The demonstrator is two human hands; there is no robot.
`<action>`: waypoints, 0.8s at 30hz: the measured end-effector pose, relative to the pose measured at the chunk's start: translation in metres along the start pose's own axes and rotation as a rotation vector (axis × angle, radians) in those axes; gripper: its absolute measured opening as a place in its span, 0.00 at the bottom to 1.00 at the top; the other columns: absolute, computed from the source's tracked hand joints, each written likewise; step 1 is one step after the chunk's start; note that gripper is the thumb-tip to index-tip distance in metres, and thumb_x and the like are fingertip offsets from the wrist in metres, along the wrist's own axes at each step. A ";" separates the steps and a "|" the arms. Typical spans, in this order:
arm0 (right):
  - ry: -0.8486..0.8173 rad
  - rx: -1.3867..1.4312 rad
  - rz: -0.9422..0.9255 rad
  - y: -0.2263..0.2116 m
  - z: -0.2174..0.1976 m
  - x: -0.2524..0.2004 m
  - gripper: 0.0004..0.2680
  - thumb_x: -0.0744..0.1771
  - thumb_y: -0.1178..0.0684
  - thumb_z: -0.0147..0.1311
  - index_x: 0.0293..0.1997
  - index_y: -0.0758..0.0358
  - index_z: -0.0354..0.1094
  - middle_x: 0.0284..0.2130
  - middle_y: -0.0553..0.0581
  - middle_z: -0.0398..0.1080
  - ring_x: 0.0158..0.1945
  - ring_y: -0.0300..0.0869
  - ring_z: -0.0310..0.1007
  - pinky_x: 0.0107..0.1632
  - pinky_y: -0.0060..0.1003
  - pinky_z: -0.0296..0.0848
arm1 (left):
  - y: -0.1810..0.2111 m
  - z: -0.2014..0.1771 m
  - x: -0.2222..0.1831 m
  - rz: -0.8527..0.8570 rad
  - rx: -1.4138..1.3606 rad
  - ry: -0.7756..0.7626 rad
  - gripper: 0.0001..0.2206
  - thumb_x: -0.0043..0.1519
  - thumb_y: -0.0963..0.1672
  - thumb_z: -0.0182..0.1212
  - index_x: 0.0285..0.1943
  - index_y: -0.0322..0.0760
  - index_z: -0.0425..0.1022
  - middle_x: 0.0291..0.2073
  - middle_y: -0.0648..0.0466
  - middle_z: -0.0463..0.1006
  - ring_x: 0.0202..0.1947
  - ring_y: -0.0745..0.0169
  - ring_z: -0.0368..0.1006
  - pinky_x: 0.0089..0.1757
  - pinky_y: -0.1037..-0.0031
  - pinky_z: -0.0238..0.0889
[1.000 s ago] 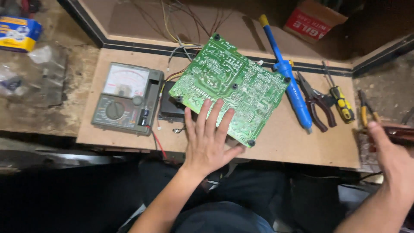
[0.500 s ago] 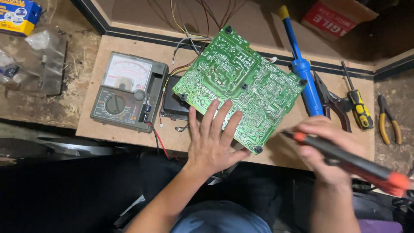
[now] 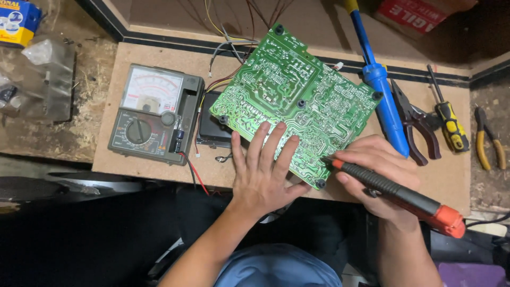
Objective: A person is repairing a circuit board by soldering components and testing electrical connections with a multimeter.
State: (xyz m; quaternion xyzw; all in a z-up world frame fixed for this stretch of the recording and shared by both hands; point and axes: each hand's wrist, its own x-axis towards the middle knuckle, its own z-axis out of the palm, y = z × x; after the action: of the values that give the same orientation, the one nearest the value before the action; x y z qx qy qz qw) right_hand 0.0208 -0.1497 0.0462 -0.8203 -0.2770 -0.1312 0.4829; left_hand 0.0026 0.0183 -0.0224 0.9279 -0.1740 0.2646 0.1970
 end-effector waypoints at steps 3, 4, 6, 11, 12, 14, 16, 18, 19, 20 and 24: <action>-0.022 -0.029 -0.029 -0.003 -0.001 0.002 0.09 0.52 0.63 0.54 0.29 0.72 0.64 0.25 0.59 0.67 0.31 0.43 0.65 0.37 0.30 0.66 | 0.000 0.004 -0.002 0.000 0.007 0.013 0.34 0.49 0.59 0.56 0.57 0.37 0.51 0.56 0.46 0.53 0.58 0.49 0.46 0.54 0.47 0.24; -0.031 -0.045 -0.045 -0.004 -0.002 0.003 0.09 0.52 0.63 0.55 0.29 0.72 0.64 0.25 0.59 0.67 0.31 0.42 0.65 0.37 0.30 0.67 | 0.000 0.005 -0.003 -0.001 0.009 0.026 0.34 0.50 0.59 0.53 0.57 0.38 0.51 0.56 0.46 0.53 0.58 0.49 0.46 0.54 0.47 0.24; -0.028 -0.041 -0.046 -0.005 -0.002 0.003 0.08 0.52 0.63 0.54 0.29 0.72 0.64 0.25 0.59 0.67 0.30 0.43 0.65 0.37 0.30 0.66 | 0.000 0.002 -0.001 0.000 0.010 0.019 0.34 0.50 0.59 0.55 0.57 0.37 0.51 0.56 0.46 0.54 0.58 0.49 0.46 0.54 0.46 0.25; -0.032 -0.035 0.006 -0.006 0.000 0.002 0.09 0.52 0.63 0.54 0.29 0.73 0.64 0.24 0.59 0.67 0.30 0.43 0.65 0.37 0.30 0.66 | -0.001 0.001 -0.001 -0.001 0.002 0.020 0.32 0.49 0.57 0.54 0.56 0.37 0.54 0.55 0.46 0.54 0.58 0.49 0.47 0.53 0.46 0.27; -0.031 -0.035 -0.003 -0.005 0.000 0.001 0.09 0.52 0.63 0.54 0.29 0.72 0.64 0.25 0.59 0.67 0.31 0.43 0.65 0.37 0.30 0.66 | -0.002 0.002 -0.002 0.001 0.005 0.019 0.32 0.50 0.58 0.52 0.56 0.38 0.53 0.56 0.46 0.53 0.58 0.49 0.46 0.53 0.47 0.25; -0.030 -0.038 -0.007 -0.002 -0.001 -0.001 0.09 0.52 0.63 0.54 0.30 0.72 0.64 0.25 0.59 0.67 0.31 0.43 0.65 0.38 0.30 0.67 | -0.002 0.004 -0.003 0.005 0.003 0.015 0.32 0.51 0.59 0.49 0.57 0.38 0.52 0.56 0.46 0.53 0.58 0.49 0.45 0.53 0.47 0.24; -0.018 0.004 0.012 0.001 -0.003 -0.004 0.09 0.52 0.62 0.54 0.29 0.71 0.64 0.25 0.59 0.67 0.32 0.43 0.66 0.38 0.30 0.67 | -0.003 0.006 -0.004 0.002 0.021 0.002 0.31 0.53 0.59 0.43 0.58 0.39 0.50 0.57 0.47 0.52 0.59 0.50 0.44 0.54 0.47 0.24; -0.019 0.007 0.016 0.003 -0.001 -0.004 0.09 0.52 0.62 0.54 0.29 0.71 0.64 0.26 0.59 0.68 0.32 0.43 0.66 0.39 0.30 0.67 | -0.003 0.005 -0.003 0.000 0.019 0.020 0.31 0.53 0.59 0.43 0.57 0.39 0.51 0.56 0.47 0.53 0.59 0.50 0.45 0.54 0.47 0.25; -0.017 0.006 0.021 0.003 0.000 -0.004 0.09 0.52 0.62 0.54 0.29 0.71 0.64 0.27 0.59 0.68 0.32 0.42 0.65 0.39 0.30 0.67 | -0.002 0.005 -0.002 0.001 0.014 0.037 0.30 0.53 0.59 0.43 0.57 0.39 0.52 0.56 0.47 0.54 0.58 0.50 0.46 0.54 0.47 0.26; -0.018 0.006 0.022 0.002 0.000 -0.004 0.09 0.52 0.62 0.54 0.29 0.71 0.64 0.27 0.59 0.68 0.32 0.42 0.65 0.39 0.30 0.67 | -0.002 0.006 -0.003 0.000 0.013 0.037 0.30 0.53 0.59 0.43 0.57 0.39 0.52 0.56 0.47 0.54 0.58 0.50 0.46 0.54 0.47 0.26; -0.010 -0.002 0.017 0.004 0.000 -0.006 0.09 0.52 0.61 0.54 0.29 0.70 0.64 0.26 0.59 0.68 0.32 0.42 0.65 0.40 0.30 0.67 | -0.002 0.007 -0.003 0.002 0.022 0.035 0.31 0.53 0.59 0.45 0.57 0.39 0.51 0.56 0.47 0.54 0.58 0.50 0.46 0.54 0.47 0.26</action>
State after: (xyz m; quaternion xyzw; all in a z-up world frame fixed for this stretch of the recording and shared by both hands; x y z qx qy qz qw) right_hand 0.0181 -0.1533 0.0403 -0.8237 -0.2722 -0.1233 0.4820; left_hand 0.0040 0.0180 -0.0304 0.9250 -0.1687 0.2829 0.1897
